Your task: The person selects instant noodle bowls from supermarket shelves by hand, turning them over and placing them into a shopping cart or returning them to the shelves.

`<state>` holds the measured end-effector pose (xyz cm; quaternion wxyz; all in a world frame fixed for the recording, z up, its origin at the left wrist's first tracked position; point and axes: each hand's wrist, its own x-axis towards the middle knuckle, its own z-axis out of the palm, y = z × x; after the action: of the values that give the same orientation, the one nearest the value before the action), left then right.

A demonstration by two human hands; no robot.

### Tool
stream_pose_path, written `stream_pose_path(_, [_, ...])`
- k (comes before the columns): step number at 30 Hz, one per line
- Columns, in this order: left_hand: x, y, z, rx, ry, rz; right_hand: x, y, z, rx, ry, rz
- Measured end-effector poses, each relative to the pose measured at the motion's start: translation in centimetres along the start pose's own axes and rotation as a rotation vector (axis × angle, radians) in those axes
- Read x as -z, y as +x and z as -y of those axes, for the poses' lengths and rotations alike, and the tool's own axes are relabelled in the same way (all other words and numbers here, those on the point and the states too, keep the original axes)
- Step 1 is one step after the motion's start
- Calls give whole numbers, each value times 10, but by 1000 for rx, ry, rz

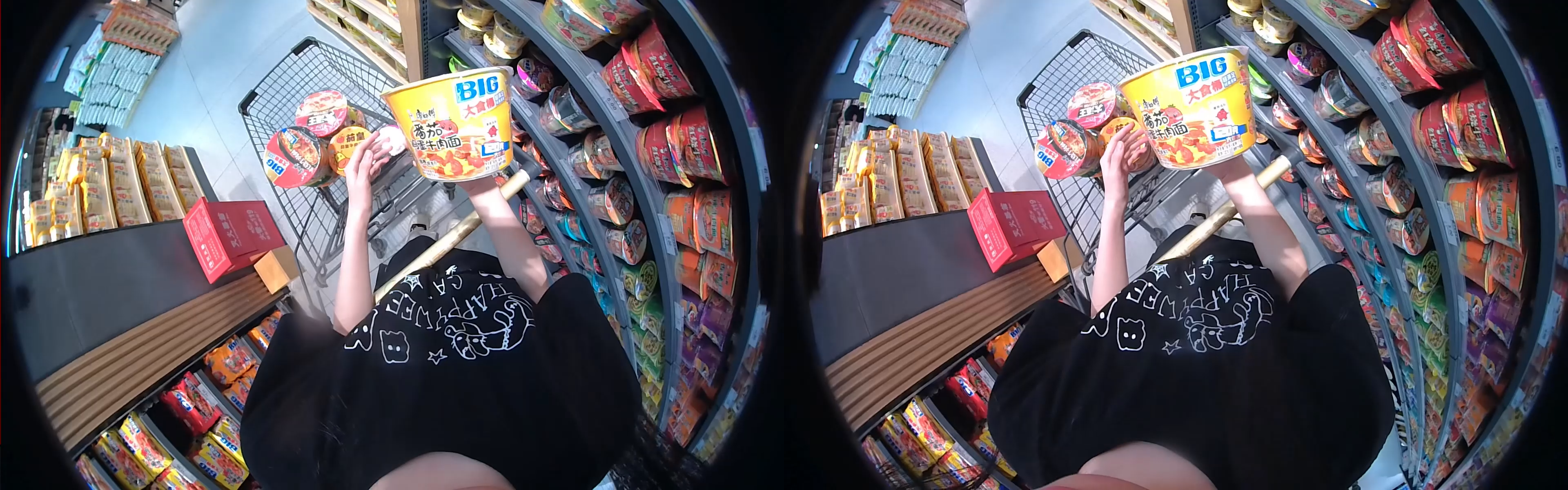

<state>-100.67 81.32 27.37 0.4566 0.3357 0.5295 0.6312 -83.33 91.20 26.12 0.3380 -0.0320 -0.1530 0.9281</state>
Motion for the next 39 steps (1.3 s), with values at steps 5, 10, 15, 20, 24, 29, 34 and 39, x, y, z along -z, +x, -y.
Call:
stream_pose_path(5, [1, 1, -1, -1, 10, -14, -3, -4, 4, -6, 17, -20])
stream_pose_path(10, [2, 1, -1, -13, 41, -15, -4, -1, 2, -28, 73, -7])
stream_pose_path(15, [1, 1, 1, -34, 37, -23, -5, 2, 2, -44, 117, 3])
stream_pose_path(20, [0, 1, 1, -31, 36, -33, -7, 2, 1, -67, 177, 17])
stream_pose_path(24, [-3, -1, -3, -40, 67, -20, 2, 5, -1, -79, 211, 15])
stream_pose_path(29, [-5, -2, -4, -59, 93, 6, 2, 3, -2, -40, 75, -15])
stream_pose_path(34, [-9, -4, -7, -52, 111, 7, -10, 2, -3, 60, -1126, -141])
stream_pose_path(39, [-12, -6, -13, -35, 116, 23, -15, 1, -4, 95, -842, -78])
